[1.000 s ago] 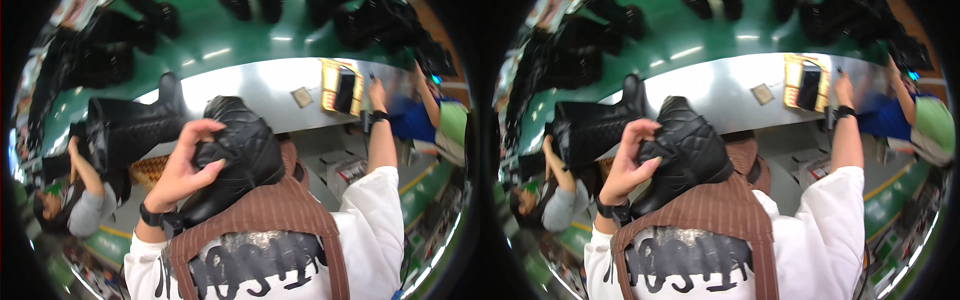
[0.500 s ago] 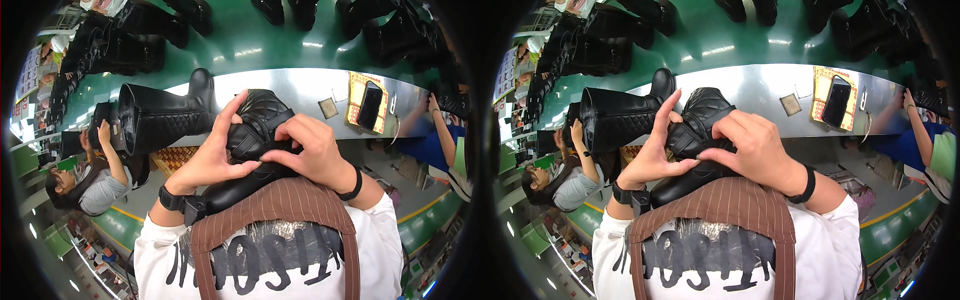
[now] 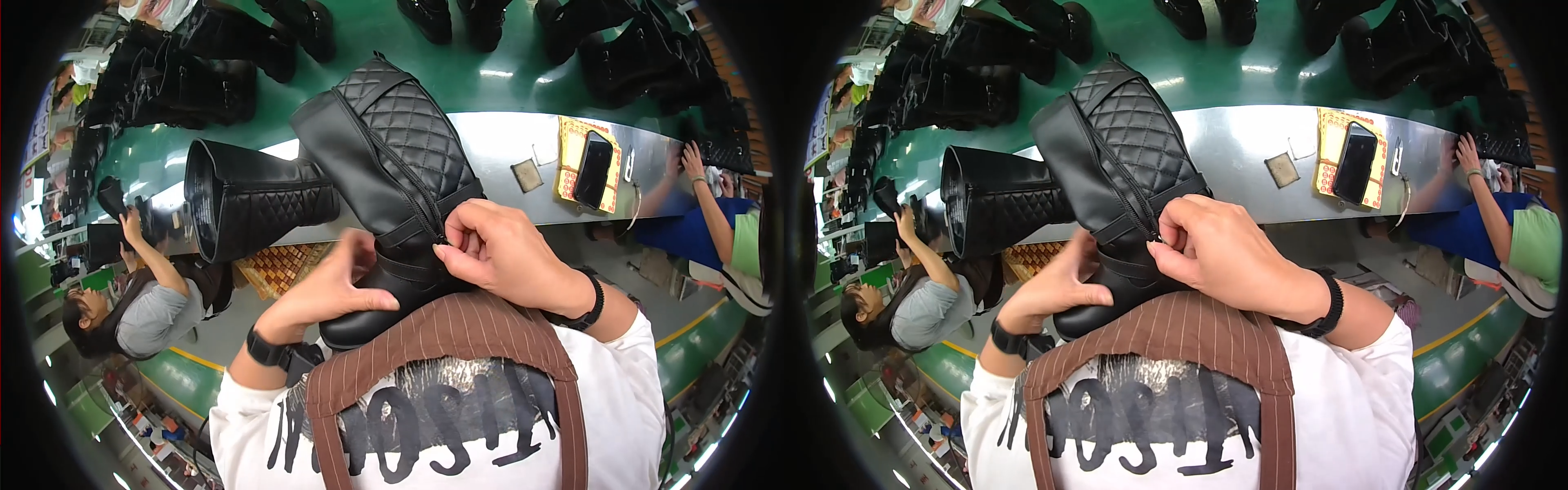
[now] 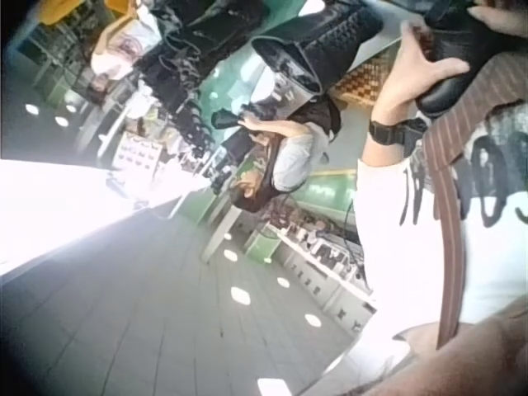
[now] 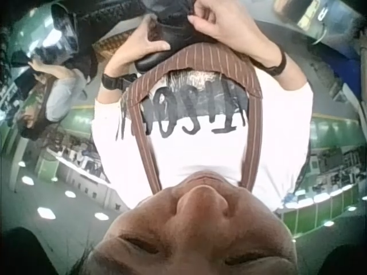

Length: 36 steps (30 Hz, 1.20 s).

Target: The recorder is inspecting and adjusting zippers on black boots on a factory assembly line.

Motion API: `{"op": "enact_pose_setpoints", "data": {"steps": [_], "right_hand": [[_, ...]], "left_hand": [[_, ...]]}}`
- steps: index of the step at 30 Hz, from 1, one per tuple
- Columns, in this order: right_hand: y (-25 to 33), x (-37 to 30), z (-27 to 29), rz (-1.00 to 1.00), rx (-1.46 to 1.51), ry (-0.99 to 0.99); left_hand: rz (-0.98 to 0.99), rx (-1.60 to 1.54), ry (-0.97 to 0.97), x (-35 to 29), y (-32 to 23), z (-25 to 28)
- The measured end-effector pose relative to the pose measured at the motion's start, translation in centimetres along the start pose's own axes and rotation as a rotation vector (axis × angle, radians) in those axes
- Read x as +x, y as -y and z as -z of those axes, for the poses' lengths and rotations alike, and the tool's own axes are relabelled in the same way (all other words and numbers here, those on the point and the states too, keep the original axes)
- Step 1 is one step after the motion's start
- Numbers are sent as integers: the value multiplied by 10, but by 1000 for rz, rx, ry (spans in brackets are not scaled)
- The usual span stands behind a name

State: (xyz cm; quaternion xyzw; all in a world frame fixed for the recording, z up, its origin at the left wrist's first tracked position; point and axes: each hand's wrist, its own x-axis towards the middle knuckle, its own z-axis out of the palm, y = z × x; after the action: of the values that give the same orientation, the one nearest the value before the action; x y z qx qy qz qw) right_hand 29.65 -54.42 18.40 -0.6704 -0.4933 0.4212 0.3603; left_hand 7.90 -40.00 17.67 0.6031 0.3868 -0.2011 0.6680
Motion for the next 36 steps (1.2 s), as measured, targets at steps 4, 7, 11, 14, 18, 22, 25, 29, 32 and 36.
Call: {"op": "enact_pose_setpoints", "data": {"steps": [4, 7, 11, 14, 18, 22, 25, 29, 32, 36], "right_hand": [[2, -2, -7, 110, -126, -129], [1, -3, -8, 169, -315, -143], [3, 0, -11, 202, -234, -193], [6, 1, -13, 272, -224, -215], [9, -1, -12, 143, -72, -152], [4, 5, -10, 330, -142, -182], [-10, 18, -13, 180, 199, -115], [-31, 50, -29, -137, 828, -30], [-36, 50, -27, -55, 1095, -26], [-17, 42, 17, 188, 1174, -155]], "left_hand": [[-338, 175, 154, 8, 2, -3], [-362, 165, 90, 2, -7, -7], [-402, 306, 16, 0, -20, -9], [-459, 358, 7, 1, -21, -8], [-488, 360, -15, 1, -17, -7], [-483, 348, -95, -1, -18, -6], [-525, 575, -329, 4, -20, 0], [-682, 881, -603, 26, -15, 7], [-580, 821, -593, 38, 8, 6], [-444, 811, -523, 47, 40, 17]]}}
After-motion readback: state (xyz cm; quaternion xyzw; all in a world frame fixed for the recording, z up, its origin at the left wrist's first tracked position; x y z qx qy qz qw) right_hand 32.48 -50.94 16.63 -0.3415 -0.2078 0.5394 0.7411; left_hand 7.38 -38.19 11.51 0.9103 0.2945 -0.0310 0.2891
